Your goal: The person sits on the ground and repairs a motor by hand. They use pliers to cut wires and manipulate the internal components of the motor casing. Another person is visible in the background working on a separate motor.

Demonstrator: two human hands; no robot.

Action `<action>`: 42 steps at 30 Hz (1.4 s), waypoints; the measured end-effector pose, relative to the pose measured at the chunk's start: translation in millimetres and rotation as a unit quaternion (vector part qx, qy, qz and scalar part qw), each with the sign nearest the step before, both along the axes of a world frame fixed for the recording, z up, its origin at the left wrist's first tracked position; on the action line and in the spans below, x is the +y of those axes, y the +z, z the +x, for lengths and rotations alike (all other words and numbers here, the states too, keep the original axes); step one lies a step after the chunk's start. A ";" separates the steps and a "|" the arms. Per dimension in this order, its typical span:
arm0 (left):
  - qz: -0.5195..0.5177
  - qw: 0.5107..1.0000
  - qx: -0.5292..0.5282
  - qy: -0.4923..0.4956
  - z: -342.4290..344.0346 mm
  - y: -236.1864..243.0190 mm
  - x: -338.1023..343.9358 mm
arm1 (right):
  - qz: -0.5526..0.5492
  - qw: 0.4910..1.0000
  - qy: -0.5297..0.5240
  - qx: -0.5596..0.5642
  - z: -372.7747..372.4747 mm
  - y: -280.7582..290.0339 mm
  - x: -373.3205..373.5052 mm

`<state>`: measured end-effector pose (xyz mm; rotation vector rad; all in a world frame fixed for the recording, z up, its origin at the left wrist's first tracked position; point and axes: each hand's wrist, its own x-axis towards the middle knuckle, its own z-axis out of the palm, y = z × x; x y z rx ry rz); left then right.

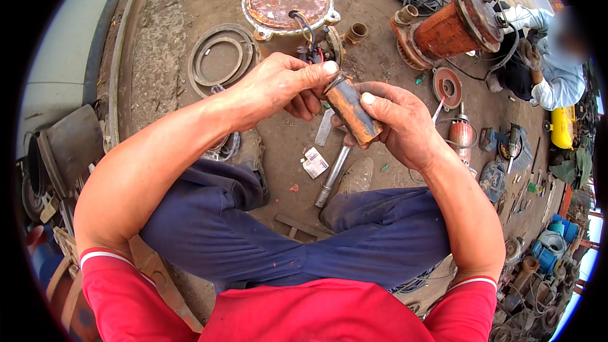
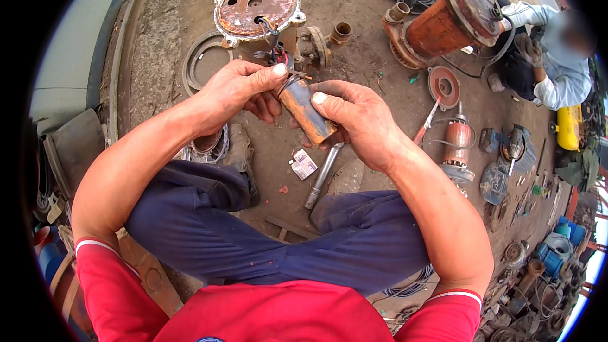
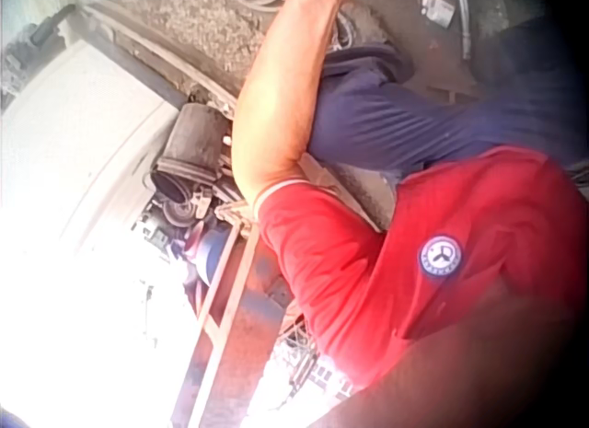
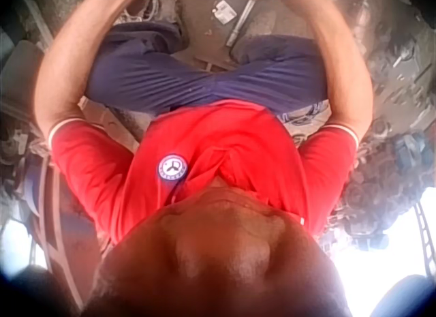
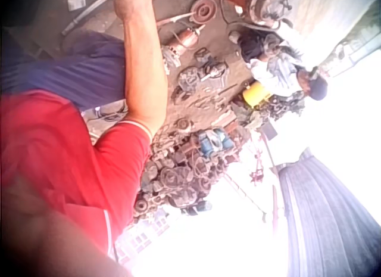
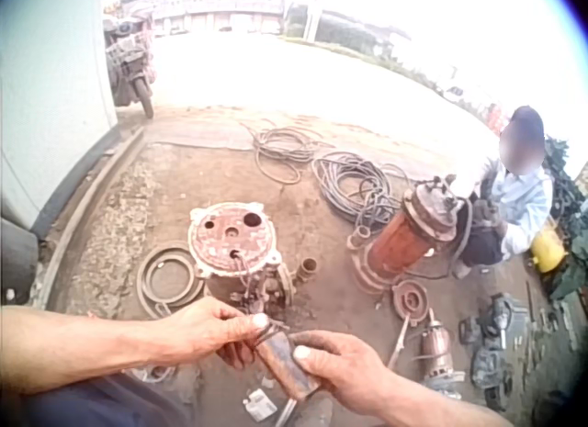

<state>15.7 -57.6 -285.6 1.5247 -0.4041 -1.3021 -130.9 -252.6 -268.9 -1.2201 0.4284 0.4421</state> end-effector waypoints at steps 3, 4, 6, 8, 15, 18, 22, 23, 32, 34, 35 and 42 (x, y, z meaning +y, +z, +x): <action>0.016 1.000 -0.004 0.019 0.6 -2.3 -0.2 | -0.030 0.999 -0.027 0.005 -2.4 -7.9 3.7; 0.026 0.999 -0.010 0.025 0.7 -3.8 -0.3 | -0.047 0.998 -0.043 0.006 -3.2 -10.7 5.0; 0.051 0.998 -0.039 0.016 3.4 -11.9 0.1 | -0.102 0.995 0.006 0.016 -2.6 -9.4 2.0; 0.064 0.996 -0.066 0.020 5.3 -16.5 2.0 | -0.143 0.989 0.034 0.010 -0.2 -7.3 3.3; 0.048 0.995 -0.087 0.030 3.5 -22.2 -0.1 | -0.205 0.976 0.063 -0.033 -0.8 -6.5 12.7; 0.055 0.986 -0.155 0.011 8.1 -19.2 2.4 | -0.246 0.965 0.060 -0.073 -0.9 -6.9 16.1; 0.063 0.945 -0.321 0.010 9.0 -12.7 4.5 | -0.273 0.956 0.035 -0.102 0.5 -1.8 19.8; 0.059 0.934 -0.352 0.020 7.2 -10.3 4.0 | -0.276 0.955 0.030 -0.100 0.8 1.0 20.4; -0.042 0.826 -0.552 0.110 -16.4 10.3 -1.6 | -0.394 0.906 0.042 -0.148 -0.4 7.1 14.6; -0.054 0.755 -0.652 0.035 -19.0 10.3 -9.6 | -0.417 0.893 0.035 -0.163 -7.3 6.8 9.2; -0.053 0.762 -0.645 0.020 -21.6 10.3 -13.3 | -0.419 0.892 0.030 -0.169 -9.9 6.8 7.3; -0.079 0.849 -0.522 0.008 2.2 -11.2 -10.7 | -0.469 0.859 0.060 -0.196 -8.2 -2.1 10.9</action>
